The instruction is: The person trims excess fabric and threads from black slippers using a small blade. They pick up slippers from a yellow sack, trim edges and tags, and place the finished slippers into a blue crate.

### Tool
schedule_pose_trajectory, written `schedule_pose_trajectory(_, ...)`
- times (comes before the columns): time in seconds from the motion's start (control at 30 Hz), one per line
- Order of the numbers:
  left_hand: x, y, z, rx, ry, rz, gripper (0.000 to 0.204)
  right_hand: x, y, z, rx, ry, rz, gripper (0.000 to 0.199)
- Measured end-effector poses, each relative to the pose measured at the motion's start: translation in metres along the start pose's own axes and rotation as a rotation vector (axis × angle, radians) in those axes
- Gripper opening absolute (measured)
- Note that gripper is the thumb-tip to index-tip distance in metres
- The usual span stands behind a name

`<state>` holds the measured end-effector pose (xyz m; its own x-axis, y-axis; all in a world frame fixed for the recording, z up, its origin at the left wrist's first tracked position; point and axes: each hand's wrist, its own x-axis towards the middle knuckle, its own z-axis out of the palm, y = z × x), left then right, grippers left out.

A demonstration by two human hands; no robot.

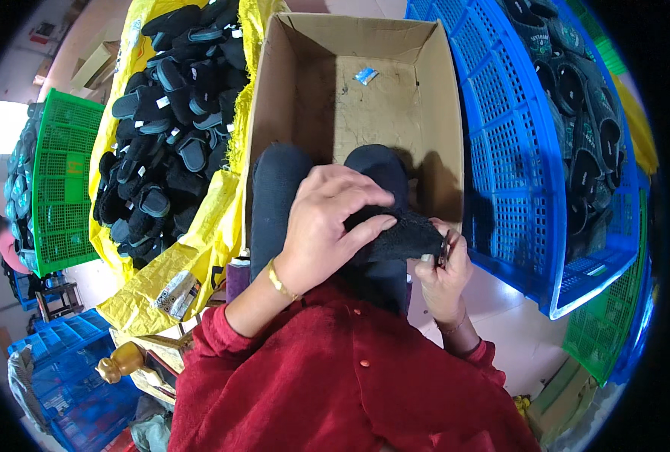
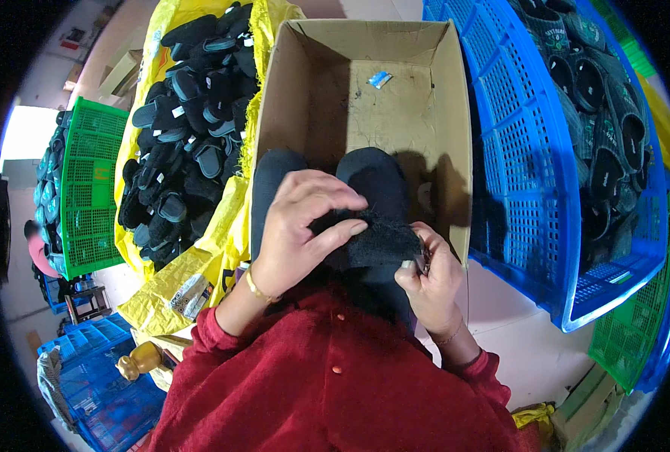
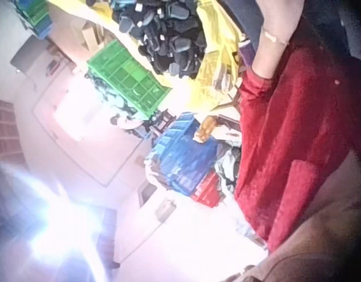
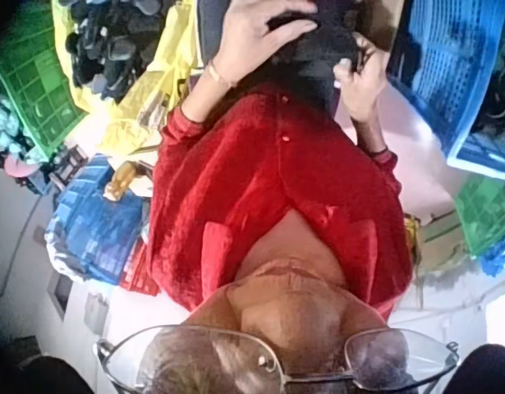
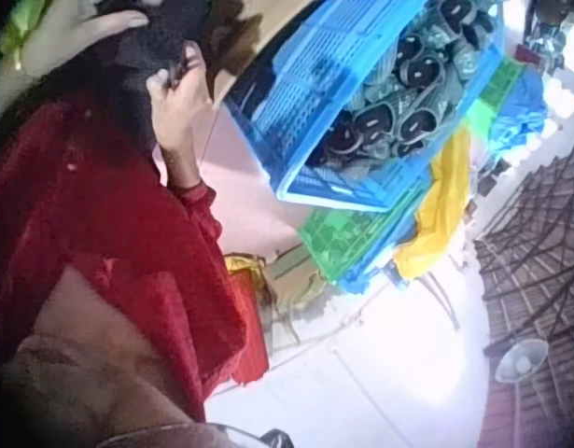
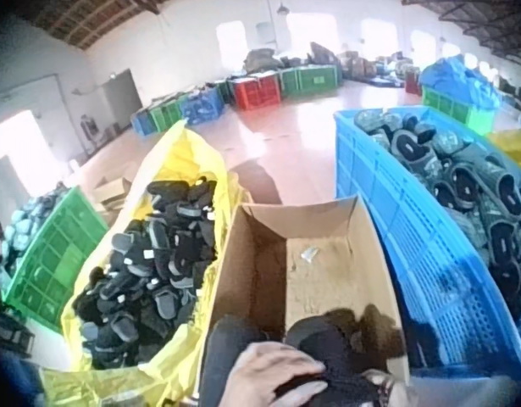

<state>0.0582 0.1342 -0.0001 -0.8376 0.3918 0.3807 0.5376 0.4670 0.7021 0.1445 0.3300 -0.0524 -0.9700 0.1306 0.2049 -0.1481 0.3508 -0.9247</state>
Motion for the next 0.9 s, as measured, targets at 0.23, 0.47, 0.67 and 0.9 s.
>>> schedule_pose_trajectory(0.23, 0.019, -0.011, 0.012, -0.786, 0.069, -0.550, 0.020, 0.000, 0.006, -0.012, -0.068, 0.022, 0.119, 0.037)
schedule_pose_trajectory(0.47, 0.032, -0.032, -0.024, 0.736, 0.188, -0.092, 0.033, 0.011, 0.006, -0.015, -0.006, 0.118, 0.358, 0.034)
schedule_pose_trajectory(0.67, -0.042, 0.000, 0.009, -0.281, 0.006, -0.557, 0.028, 0.009, -0.012, -0.005, -0.025, 0.145, 0.456, 0.038)
schedule_pose_trajectory(0.9, -0.032, -0.010, 0.041, -0.997, 0.247, -0.711, 0.022, -0.025, 0.003, -0.007, 0.082, -0.018, 0.293, 0.057)
